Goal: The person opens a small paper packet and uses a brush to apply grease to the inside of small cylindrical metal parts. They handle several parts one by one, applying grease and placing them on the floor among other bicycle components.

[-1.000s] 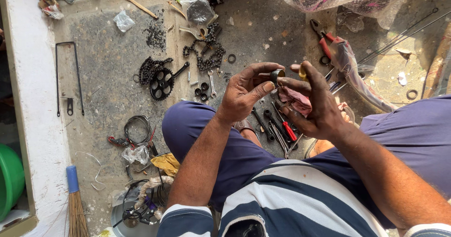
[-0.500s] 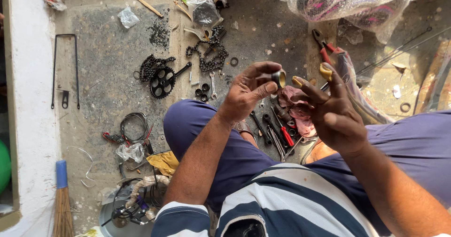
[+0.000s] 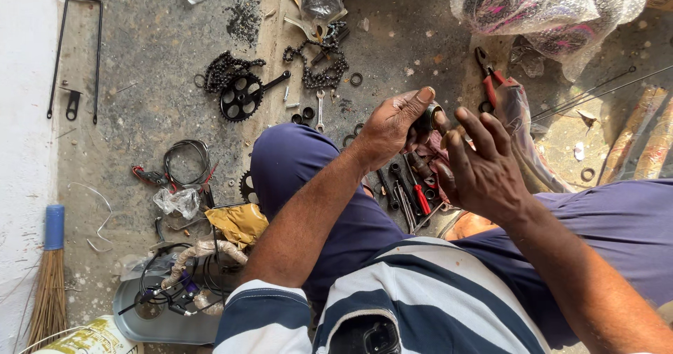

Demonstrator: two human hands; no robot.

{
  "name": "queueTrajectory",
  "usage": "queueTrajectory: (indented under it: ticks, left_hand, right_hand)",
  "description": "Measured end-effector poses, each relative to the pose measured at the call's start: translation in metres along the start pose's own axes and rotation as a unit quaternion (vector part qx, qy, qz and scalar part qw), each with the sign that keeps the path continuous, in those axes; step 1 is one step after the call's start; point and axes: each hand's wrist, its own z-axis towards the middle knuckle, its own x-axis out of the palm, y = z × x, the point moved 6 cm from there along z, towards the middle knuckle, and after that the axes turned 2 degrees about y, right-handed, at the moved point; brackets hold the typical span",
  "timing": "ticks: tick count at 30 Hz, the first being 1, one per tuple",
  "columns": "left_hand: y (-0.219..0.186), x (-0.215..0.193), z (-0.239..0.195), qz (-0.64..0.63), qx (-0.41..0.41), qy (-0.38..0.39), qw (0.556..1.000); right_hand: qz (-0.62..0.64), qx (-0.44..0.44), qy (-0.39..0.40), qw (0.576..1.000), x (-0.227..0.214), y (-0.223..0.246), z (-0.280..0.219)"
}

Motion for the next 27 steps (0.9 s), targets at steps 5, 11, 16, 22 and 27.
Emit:
queueTrajectory:
  ticks: [5, 11, 16, 22, 27]
  left_hand:
    - [-0.011, -0.009, -0.005, 0.083, 0.024, -0.031, 0.996]
    - [-0.002, 0.004, -0.004, -0.018, 0.002, 0.037, 0.999]
    - [-0.009, 0.002, -0.012, 0.050, 0.087, 0.051, 0.994]
    - [-0.015, 0.011, -0.016, -0.007, 0.177, 0.123, 0.977]
    - [-0.024, 0.016, -0.022, 0.016, 0.226, 0.141, 0.964]
  right_hand:
    - [0.074, 0.029, -0.050, 0.996, -0.007, 0.000, -0.014]
    - [0.182, -0.022, -0.097, 0.978, -0.015, -0.008, 0.000]
    - [0.315, 0.028, -0.089, 0.945, -0.003, -0.010, -0.003]
    - [0.707, 0.180, -0.116, 0.674, 0.012, -0.005, -0.025]
    - [0.904, 0.186, -0.149, 0.355, 0.000, 0.007, -0.022]
